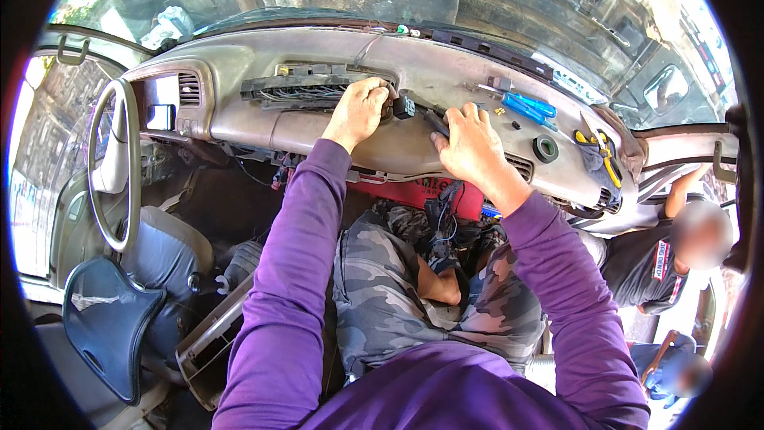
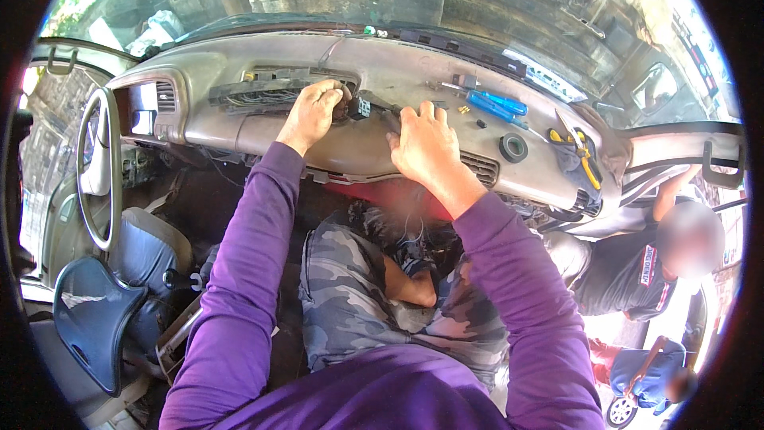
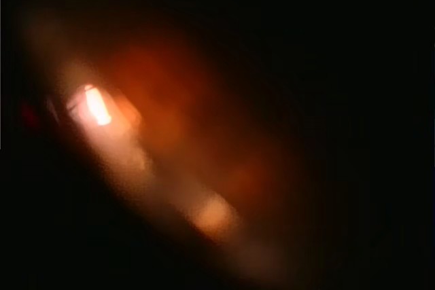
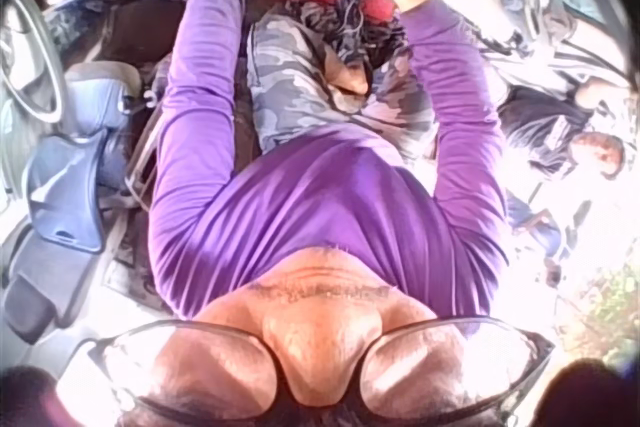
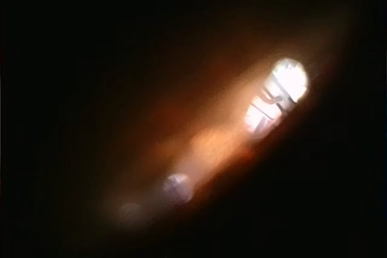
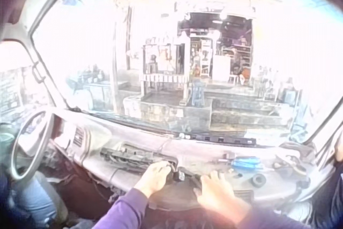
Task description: The person works on the dashboard of a car, using pliers to strip and adjust wires. They repeatedly cut wire insulation and manipulate connectors while seated in the driver's seat.
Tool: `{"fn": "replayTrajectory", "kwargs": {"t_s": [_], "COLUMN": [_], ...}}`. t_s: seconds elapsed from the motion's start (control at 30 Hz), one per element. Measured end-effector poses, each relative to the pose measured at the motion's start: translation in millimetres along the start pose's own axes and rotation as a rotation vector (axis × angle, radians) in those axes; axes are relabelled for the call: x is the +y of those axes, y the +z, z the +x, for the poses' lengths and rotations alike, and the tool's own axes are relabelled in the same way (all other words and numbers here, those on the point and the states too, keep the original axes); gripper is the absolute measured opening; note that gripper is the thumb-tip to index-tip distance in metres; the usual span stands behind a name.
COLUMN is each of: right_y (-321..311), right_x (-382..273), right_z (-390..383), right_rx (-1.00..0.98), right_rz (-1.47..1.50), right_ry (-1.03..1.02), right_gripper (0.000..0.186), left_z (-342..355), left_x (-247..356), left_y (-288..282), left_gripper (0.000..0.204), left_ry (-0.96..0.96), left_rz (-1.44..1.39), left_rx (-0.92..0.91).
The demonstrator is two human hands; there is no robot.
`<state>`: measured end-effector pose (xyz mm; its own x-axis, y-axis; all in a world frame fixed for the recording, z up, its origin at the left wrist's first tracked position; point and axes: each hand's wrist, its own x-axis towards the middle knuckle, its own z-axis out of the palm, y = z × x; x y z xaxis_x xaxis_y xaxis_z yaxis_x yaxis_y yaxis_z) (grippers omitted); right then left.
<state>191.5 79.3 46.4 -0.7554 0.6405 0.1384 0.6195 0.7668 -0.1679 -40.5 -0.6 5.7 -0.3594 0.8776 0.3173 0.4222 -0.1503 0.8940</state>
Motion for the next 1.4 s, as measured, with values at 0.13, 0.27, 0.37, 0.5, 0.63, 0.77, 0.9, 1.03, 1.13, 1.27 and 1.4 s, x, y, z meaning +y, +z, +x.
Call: {"fn": "replayTrajectory", "kwargs": {"t_s": [0.13, 0.27, 0.37, 0.5, 0.63, 0.77, 0.9, 1.03, 1.13, 1.27, 1.4], "right_y": [9, 13, 9, -5, -4, 34, 76, 91, 84, 86, 87], "right_x": [2, -1, -2, 6, 25, 57, 102, 103, 97, 93, 92], "right_z": [-4, -7, -11, -30, -71, -125, -159, -157, -154, -154, -155], "right_rx": [0.079, 0.118, 0.1, 0.251, 0.444, 0.272, -0.352, -0.678, -0.717, -0.664, -0.64], "right_rz": [-0.013, -0.071, -0.064, -0.003, 0.252, 0.454, 0.184, 0.273, 0.328, 0.406, 0.425], "right_ry": [-0.052, -0.059, -0.054, -0.193, -0.382, -0.191, 0.107, 0.056, 0.065, 0.032, -0.025], "right_gripper": [0.038, 0.035, 0.034, 0.03, 0.021, 0.015, 0.027, 0.034, 0.035, 0.035, 0.032], "left_z": [-2, 0, -2, -2, 0, 1, 1, 1, 2, 1, -8], "left_x": [-1, -1, 5, 8, 8, 6, 7, 3, 2, -2, 8], "left_y": [2, 3, 4, 3, 7, 6, 2, 1, 2, 2, 1], "left_gripper": [0.023, 0.025, 0.025, 0.024, 0.023, 0.021, 0.021, 0.023, 0.023, 0.025, 0.06], "left_ry": [-0.014, -0.001, -0.074, -0.122, -0.117, -0.132, -0.134, -0.059, -0.076, -0.098, -0.014], "left_rz": [-0.037, -0.028, -0.072, -0.12, -0.182, -0.183, -0.099, 0.019, 0.052, 0.083, 0.097], "left_rx": [0.018, 0.024, 0.024, 0.059, 0.12, 0.173, 0.153, 0.196, 0.217, 0.325, 0.443]}}
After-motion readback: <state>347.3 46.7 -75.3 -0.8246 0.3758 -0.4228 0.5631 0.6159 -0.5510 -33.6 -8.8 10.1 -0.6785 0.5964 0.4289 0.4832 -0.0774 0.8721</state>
